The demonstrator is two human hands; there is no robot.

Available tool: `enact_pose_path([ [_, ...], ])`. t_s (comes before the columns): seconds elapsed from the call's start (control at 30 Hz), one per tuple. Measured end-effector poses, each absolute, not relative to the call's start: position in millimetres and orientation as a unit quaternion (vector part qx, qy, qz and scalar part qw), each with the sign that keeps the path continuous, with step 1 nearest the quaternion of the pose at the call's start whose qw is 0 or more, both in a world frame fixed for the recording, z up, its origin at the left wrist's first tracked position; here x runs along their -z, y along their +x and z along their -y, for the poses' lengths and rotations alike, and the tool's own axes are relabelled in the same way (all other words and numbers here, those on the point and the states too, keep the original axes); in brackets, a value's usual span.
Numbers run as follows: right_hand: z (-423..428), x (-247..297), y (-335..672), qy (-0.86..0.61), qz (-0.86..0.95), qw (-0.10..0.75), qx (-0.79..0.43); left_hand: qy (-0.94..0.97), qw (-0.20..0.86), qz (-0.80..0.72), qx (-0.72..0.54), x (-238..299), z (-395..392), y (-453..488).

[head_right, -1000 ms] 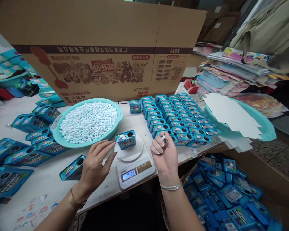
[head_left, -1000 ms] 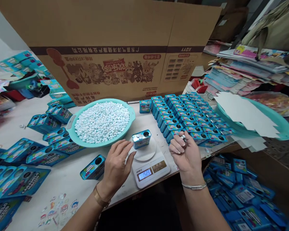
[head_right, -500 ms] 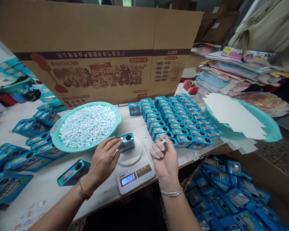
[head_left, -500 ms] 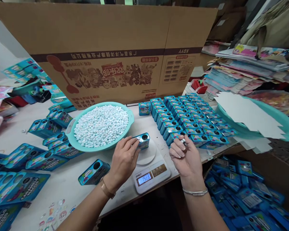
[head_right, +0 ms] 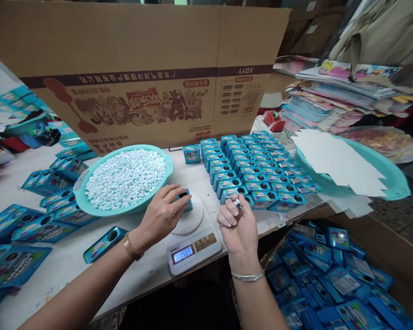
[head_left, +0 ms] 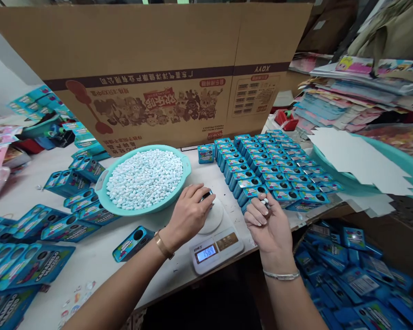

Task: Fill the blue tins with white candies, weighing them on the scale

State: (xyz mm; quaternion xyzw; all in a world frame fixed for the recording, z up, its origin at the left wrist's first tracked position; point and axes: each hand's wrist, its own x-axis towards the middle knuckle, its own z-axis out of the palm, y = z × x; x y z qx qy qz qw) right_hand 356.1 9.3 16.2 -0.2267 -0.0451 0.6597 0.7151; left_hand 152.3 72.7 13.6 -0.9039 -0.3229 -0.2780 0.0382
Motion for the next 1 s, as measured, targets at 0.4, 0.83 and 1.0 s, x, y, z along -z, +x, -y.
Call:
enact_pose_path([
  [0.4, -12.1, -13.3, 353.0, -0.242, 0.064, 0.702, -0.667, -0.824, 0.020, 0.427, 0.371, -21.4, -69.4, 114.0],
  [0.83, -17.0, -22.0, 335.4, -0.289, 0.093, 0.692, -0.655, -0.831, -0.024, 0.416, 0.369, -16.9, -65.2, 114.0],
  [1.0, -25.1, -26.1, 327.0, -0.375, 0.201, 0.673, -0.605, -0.836, -0.036, 0.419, 0.351, -11.8, -65.9, 116.2],
])
